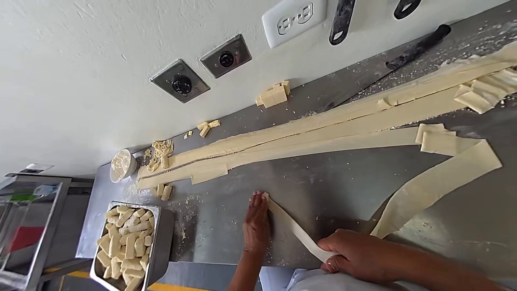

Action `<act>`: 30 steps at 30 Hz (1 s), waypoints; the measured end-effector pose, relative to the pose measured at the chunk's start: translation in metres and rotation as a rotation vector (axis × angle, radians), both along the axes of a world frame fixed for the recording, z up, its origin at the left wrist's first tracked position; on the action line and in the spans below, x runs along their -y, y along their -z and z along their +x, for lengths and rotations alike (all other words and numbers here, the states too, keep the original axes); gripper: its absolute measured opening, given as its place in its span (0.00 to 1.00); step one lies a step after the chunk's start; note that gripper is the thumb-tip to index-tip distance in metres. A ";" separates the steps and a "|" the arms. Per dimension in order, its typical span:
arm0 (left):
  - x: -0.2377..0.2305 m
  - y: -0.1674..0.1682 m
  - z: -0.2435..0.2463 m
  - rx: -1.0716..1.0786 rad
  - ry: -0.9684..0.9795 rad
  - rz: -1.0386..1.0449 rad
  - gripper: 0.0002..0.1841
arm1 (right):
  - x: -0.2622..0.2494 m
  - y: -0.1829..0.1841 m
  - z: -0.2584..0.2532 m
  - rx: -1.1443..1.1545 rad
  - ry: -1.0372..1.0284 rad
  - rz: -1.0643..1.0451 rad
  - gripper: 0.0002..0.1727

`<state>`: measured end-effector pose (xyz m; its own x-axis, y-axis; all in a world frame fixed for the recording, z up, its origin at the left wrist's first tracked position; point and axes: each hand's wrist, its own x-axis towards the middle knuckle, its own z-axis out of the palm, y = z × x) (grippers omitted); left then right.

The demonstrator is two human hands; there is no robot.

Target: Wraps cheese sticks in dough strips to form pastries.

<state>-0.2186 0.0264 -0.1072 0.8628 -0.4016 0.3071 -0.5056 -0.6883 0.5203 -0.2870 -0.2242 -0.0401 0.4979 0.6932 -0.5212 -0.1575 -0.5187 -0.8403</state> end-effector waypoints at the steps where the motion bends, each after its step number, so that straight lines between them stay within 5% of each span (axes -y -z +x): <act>1: 0.002 -0.001 -0.004 -0.007 0.056 0.026 0.15 | -0.002 -0.001 0.001 0.017 -0.028 -0.016 0.18; 7: 0.000 0.003 0.000 -0.079 -0.016 -0.072 0.20 | -0.013 -0.003 0.007 0.082 -0.122 -0.003 0.17; 11: 0.013 0.005 0.002 -0.011 -0.031 -0.066 0.14 | -0.013 -0.002 0.005 0.056 -0.060 0.022 0.17; 15: 0.010 0.002 -0.006 -0.033 0.129 -0.011 0.17 | -0.013 0.004 0.004 0.005 0.013 0.055 0.19; 19: 0.008 0.010 0.000 -0.022 0.077 -0.068 0.21 | -0.019 0.011 0.004 -0.032 0.056 0.130 0.19; 23: 0.019 0.013 0.003 0.029 0.026 -0.077 0.15 | -0.024 0.021 0.002 -0.187 0.157 0.194 0.16; 30: 0.007 0.011 0.002 -0.021 0.111 -0.074 0.20 | -0.030 0.033 -0.002 -0.412 0.345 0.295 0.14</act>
<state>-0.2165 0.0190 -0.1181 0.8207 -0.4722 0.3216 -0.5651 -0.5880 0.5787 -0.2887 -0.1938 -0.0727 0.5179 0.6723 -0.5290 -0.6175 -0.1342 -0.7751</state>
